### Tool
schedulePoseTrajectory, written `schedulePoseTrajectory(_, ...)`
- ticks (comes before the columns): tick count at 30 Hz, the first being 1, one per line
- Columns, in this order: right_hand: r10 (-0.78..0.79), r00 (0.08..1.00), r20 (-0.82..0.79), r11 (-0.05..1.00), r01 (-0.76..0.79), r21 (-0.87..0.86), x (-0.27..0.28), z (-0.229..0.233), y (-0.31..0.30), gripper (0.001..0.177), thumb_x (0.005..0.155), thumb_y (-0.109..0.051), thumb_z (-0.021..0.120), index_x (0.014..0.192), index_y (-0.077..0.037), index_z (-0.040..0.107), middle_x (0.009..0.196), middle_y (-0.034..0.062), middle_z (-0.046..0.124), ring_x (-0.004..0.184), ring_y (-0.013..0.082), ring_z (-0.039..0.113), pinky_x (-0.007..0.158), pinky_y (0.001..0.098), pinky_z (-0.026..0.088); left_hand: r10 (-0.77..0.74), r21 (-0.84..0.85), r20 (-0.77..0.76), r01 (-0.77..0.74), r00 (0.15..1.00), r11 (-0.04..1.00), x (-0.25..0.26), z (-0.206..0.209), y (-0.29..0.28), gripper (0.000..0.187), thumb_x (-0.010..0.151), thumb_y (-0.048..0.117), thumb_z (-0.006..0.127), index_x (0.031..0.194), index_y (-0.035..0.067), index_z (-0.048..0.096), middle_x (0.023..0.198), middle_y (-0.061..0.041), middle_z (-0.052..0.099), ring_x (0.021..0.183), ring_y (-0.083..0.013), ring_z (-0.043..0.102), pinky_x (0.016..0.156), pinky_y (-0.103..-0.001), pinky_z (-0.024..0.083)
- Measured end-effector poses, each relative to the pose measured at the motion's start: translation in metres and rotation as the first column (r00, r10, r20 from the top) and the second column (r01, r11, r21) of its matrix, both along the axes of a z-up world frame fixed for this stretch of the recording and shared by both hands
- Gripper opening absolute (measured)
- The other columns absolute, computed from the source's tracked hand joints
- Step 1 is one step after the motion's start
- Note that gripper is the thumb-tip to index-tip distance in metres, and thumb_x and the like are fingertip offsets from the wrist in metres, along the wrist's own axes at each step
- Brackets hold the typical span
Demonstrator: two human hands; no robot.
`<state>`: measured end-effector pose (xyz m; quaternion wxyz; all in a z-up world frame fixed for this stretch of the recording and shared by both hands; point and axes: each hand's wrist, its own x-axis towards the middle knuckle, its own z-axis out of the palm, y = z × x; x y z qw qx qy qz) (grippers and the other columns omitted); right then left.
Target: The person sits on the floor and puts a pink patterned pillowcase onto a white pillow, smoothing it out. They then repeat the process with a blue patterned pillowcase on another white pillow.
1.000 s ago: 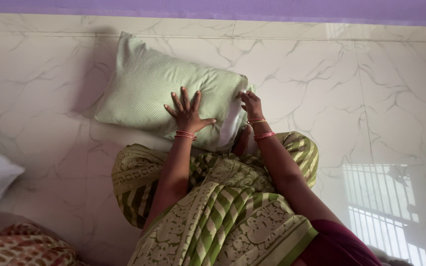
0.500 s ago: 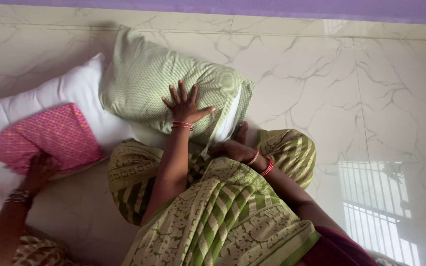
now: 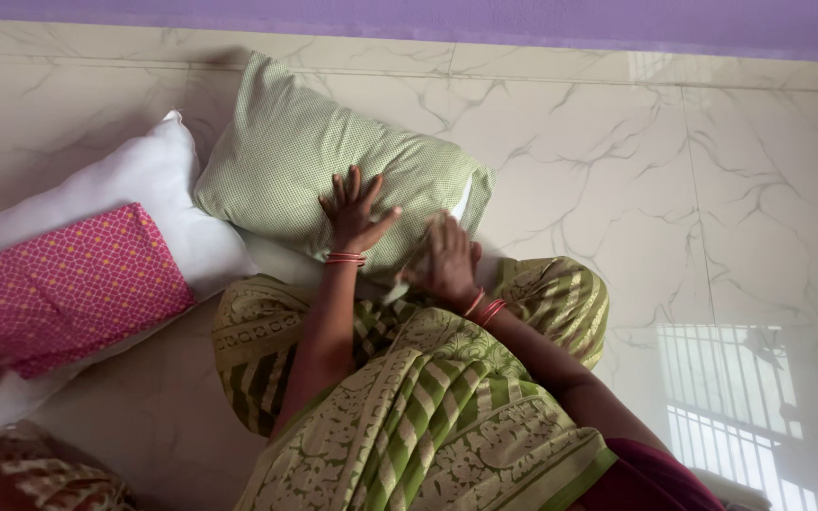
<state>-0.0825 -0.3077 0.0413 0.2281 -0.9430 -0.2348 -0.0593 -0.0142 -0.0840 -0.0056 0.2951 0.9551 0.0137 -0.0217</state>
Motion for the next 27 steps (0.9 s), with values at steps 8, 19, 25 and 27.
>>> schedulePoseTrajectory(8,0.369,0.906,0.206,0.831,-0.222,-0.509,0.02,-0.076,0.041,0.072,0.098,-0.024,0.054,0.163,-0.032,0.023,0.16,0.0324,0.03,0.129,0.0462,0.051,0.098,0.0571,0.05,0.347,-0.799,0.126,-0.112,0.929,0.59,-0.048,-0.008,0.043,0.052,0.105,0.045,0.051,0.12,0.002,0.074,0.126,-0.015,0.073,0.122,-0.0269,0.066,0.107,-0.04,0.047)
schedulePoseTrajectory(19,-0.315,0.942,0.118,0.859,0.336,-0.387,0.161,-0.108,-0.033,0.026,0.09,-0.028,0.063,0.113,-0.015,0.066,0.088,0.0195,0.071,0.077,0.0332,0.072,0.062,0.0452,0.058,0.618,-0.835,0.126,-0.253,0.776,0.488,-0.061,-0.067,0.058,0.017,0.099,0.011,0.064,0.1,-0.006,0.067,0.089,-0.016,0.074,0.08,-0.0196,0.072,0.078,-0.03,0.059)
schedulePoseTrajectory(25,-0.593,0.765,-0.25,0.759,0.429,-0.489,0.181,-0.069,-0.199,0.029,0.083,-0.025,0.069,0.107,-0.011,0.076,0.11,0.0175,0.074,0.104,0.0383,0.072,0.081,0.0509,0.059,0.61,-0.798,0.04,-0.342,0.792,0.496,-0.06,-0.061,0.05,0.017,0.098,0.013,0.062,0.098,-0.004,0.067,0.085,-0.015,0.075,0.076,-0.0207,0.073,0.079,-0.03,0.062)
schedulePoseTrajectory(27,-0.626,0.751,-0.209,0.751,0.509,-0.421,0.162,-0.06,-0.249,0.028,0.084,-0.023,0.066,0.106,-0.01,0.077,0.11,0.0203,0.074,0.104,0.0409,0.071,0.083,0.0517,0.059,0.595,-0.769,0.04,-0.355,0.803,0.531,-0.061,-0.06,0.048,0.018,0.098,0.013,0.061,0.098,-0.004,0.068,0.085,-0.016,0.075,0.077,-0.021,0.073,0.08,-0.03,0.062)
